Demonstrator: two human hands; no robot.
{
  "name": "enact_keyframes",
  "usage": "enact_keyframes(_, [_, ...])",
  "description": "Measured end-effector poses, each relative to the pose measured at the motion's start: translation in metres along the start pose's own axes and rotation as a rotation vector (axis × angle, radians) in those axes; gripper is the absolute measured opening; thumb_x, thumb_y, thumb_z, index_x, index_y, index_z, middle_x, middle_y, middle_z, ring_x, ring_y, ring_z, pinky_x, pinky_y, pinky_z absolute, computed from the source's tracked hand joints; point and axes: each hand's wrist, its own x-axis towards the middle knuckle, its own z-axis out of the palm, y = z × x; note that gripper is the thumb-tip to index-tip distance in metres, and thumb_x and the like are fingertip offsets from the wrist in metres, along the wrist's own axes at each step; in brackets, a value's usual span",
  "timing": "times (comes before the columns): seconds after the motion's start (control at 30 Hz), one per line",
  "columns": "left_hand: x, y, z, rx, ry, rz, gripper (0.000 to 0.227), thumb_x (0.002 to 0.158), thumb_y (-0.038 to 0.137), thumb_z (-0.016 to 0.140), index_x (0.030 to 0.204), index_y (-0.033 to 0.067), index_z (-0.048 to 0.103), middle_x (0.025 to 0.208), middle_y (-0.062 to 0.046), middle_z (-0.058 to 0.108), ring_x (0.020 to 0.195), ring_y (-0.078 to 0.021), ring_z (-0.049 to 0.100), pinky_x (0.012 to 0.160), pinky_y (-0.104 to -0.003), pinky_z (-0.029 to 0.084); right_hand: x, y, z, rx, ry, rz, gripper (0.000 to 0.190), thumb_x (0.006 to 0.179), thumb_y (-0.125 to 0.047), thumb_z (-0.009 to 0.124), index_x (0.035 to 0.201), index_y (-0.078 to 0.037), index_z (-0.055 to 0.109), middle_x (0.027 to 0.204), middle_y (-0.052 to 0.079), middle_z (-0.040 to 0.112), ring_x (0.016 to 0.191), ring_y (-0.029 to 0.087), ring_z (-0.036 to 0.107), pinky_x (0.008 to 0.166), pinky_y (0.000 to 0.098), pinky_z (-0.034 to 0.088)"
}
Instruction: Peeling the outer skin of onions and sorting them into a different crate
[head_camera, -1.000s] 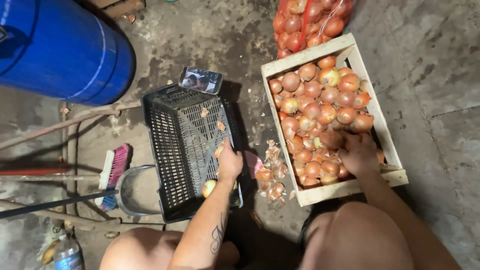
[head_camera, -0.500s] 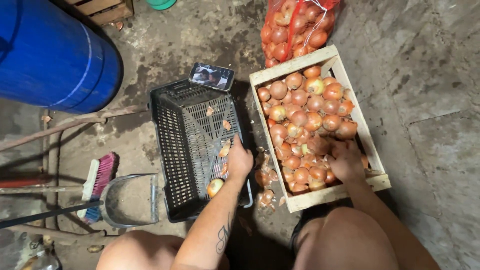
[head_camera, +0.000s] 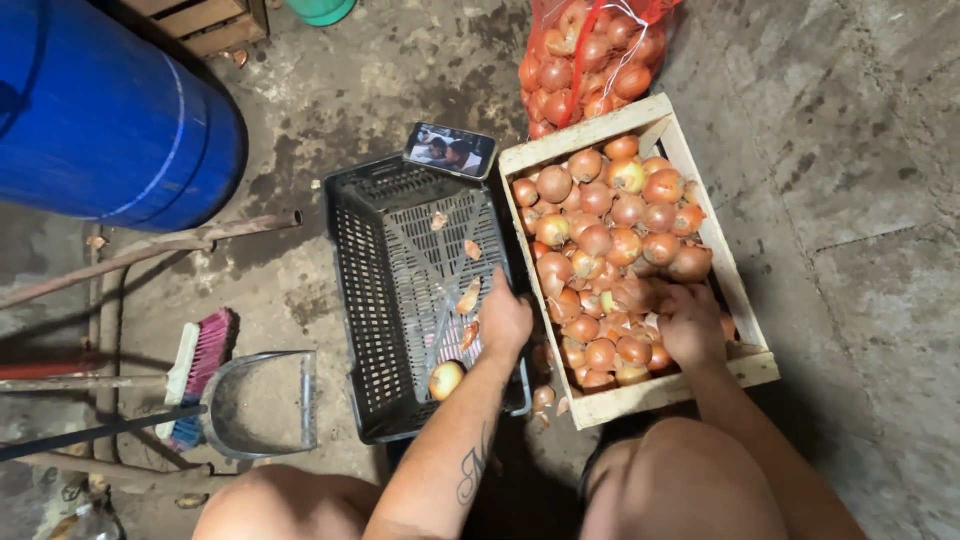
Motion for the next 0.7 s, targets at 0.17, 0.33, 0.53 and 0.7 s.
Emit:
enact_keyframes(0.17, [-0.008,0.015,0.008,-0.025,-0.025,0.027,0.065,0.092,0.017,0.051,0.153,0.0068,0.033,0.12,-0.032,0.068,0.119,-0.0485,0.065,0.102,-0.056,0.053,-0.009,-0.009,-0.014,0.043,0.052,-0.03,0.05,0.082,-0.037,0.07,0.131,-0.033,0.066,0.134,0.004,0.057,0.126,0.029,0.061,0.103,0.04,0.055])
enact_keyframes(0.33, [-0.002,0.013,0.009,-0.006,-0.086,0.073,0.058,0.092,0.022,0.054,0.144,0.004,0.036,0.119,-0.033,0.067,0.118,-0.0506,0.065,0.101,-0.058,0.053,-0.015,-0.025,-0.036,0.096,0.001,-0.011,0.048,0.082,-0.039,0.068,0.128,-0.026,0.067,0.134,0.008,0.058,0.128,0.031,0.06,0.104,0.0429,0.054])
enact_keyframes(0.53, [-0.012,0.018,-0.018,-0.006,-0.22,0.146,0.059,0.091,0.032,0.057,0.14,0.0043,0.038,0.128,-0.035,0.063,0.126,-0.0516,0.058,0.107,-0.06,0.048,-0.03,-0.052,-0.095,0.327,-0.071,0.183,0.042,0.101,-0.054,0.044,0.129,-0.029,0.062,0.139,0.009,0.055,0.133,0.029,0.055,0.107,0.0467,0.049])
enact_keyframes(0.7, [0.007,-0.007,-0.028,0.133,-0.225,0.227,0.065,0.093,0.041,0.059,0.145,0.0044,0.046,0.133,-0.03,0.063,0.133,-0.0454,0.056,0.111,-0.056,0.045,-0.003,-0.023,-0.07,0.712,0.113,0.292,0.028,0.094,-0.052,0.062,0.116,-0.038,0.071,0.105,0.005,0.067,0.091,0.029,0.064,0.07,0.0389,0.05])
